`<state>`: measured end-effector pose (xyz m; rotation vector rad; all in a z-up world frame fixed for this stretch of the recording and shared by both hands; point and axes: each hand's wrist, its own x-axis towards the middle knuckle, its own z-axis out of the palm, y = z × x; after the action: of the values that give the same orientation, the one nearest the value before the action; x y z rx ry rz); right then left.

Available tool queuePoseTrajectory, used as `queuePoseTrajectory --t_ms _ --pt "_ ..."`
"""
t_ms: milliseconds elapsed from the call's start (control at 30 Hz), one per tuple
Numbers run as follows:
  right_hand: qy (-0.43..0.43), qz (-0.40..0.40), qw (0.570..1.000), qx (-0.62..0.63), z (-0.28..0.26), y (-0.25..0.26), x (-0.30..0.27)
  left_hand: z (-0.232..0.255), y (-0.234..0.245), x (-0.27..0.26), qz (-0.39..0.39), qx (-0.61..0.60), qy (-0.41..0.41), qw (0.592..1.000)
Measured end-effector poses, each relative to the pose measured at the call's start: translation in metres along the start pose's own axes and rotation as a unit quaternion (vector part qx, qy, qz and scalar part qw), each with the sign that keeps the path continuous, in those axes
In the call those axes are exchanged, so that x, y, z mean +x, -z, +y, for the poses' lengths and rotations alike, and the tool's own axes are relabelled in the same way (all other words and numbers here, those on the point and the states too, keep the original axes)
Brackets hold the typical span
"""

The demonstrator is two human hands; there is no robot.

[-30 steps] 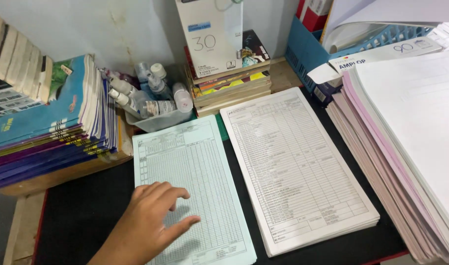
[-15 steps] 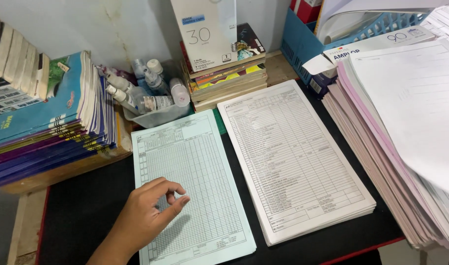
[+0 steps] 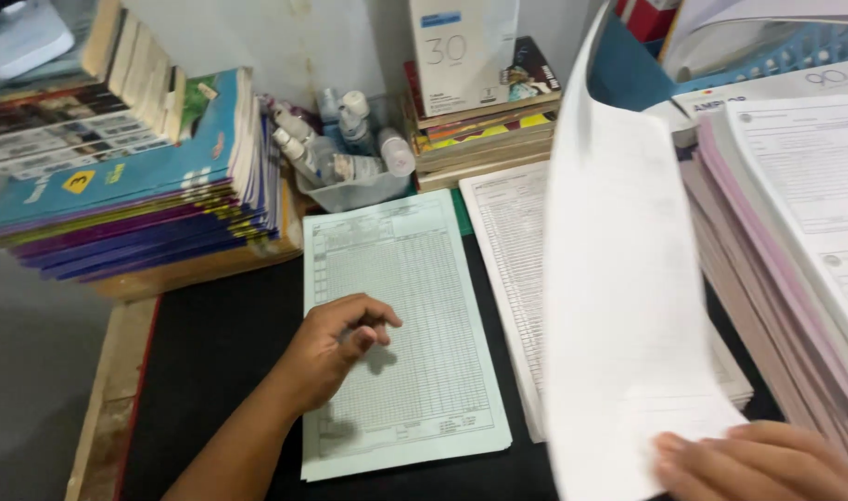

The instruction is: Organizing and comparing printed forms and documents on a desk

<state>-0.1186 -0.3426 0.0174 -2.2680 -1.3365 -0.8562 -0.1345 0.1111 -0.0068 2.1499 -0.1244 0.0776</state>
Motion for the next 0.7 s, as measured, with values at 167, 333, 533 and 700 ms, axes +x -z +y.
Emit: queuePoseTrajectory --t_ms 167,333,533,700 --pt "0.062 0.017 0.994 0.086 -0.086 -0.069 0.085 -0.004 0.011 0.003 -0.099 -0.330 0.157 0.926" --pt "0.116 -0.030 0.982 0.146 -0.095 -0.102 0.090 -0.012 0.011 0.004 -0.003 -0.317 0.197 0.928" --pt "0.089 -0.058 0.985 0.136 -0.086 -0.099 0.085 -0.013 0.012 0.007 0.090 -0.273 0.222 0.932" --pt "0.041 -0.047 0.997 0.045 -0.061 -0.069 0.061 -0.022 0.010 0.007 0.101 -0.207 0.200 0.952"
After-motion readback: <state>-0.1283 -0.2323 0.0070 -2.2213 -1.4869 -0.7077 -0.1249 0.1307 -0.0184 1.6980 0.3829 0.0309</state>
